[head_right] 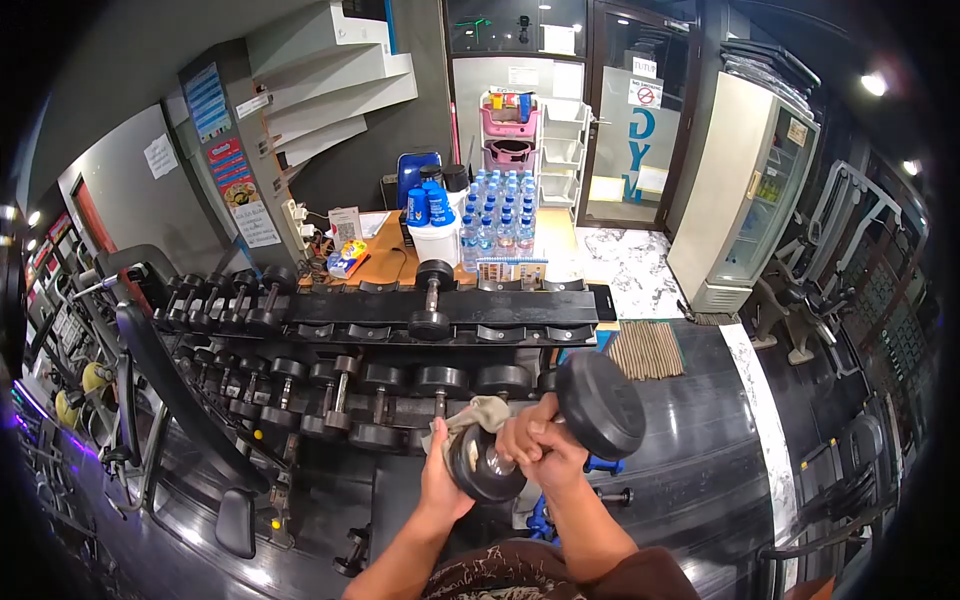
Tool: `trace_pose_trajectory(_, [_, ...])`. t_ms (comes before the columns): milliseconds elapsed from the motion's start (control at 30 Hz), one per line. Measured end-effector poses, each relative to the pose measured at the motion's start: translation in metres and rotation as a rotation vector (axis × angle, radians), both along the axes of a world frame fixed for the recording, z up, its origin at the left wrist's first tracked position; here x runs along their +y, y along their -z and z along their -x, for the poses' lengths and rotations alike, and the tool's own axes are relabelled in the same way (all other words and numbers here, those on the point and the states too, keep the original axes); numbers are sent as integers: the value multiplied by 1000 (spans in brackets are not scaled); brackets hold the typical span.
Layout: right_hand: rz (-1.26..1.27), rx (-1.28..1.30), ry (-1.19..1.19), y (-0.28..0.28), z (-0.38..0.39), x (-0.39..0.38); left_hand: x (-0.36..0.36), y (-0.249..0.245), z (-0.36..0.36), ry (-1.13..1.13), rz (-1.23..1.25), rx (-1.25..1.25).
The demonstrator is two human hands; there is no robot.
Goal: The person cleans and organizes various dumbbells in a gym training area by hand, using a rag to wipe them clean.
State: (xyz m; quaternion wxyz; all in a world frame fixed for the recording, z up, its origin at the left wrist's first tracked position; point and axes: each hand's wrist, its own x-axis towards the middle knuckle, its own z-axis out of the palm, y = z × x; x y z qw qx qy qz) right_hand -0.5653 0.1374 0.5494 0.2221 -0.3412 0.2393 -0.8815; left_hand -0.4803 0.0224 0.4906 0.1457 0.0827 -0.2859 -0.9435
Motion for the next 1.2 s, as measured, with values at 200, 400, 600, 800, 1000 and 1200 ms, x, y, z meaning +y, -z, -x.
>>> trace_pose_trajectory(200, [167,64,263,-21,59,4,21,-16,20,-89,168,-140])
trace_pose_trajectory(400, [276,-272,302,-27,97,15,-11,-28,-5,-177,985,-79])
trace_pose_trajectory(600, [471,-778,-50,19,112,6,-50,-88,26,-682,908,296])
trace_pose_trajectory(800, [302,-859,-53,32,86,-34,-27,-80,46,-593,1838,603])
trace_pose_trajectory(1000, [204,-869,109,24,62,-68,-75,-97,37,-526,1682,443])
trace_pose_trajectory(1200, [213,-940,-124,31,38,-90,-124,-81,37,-336,1235,135])
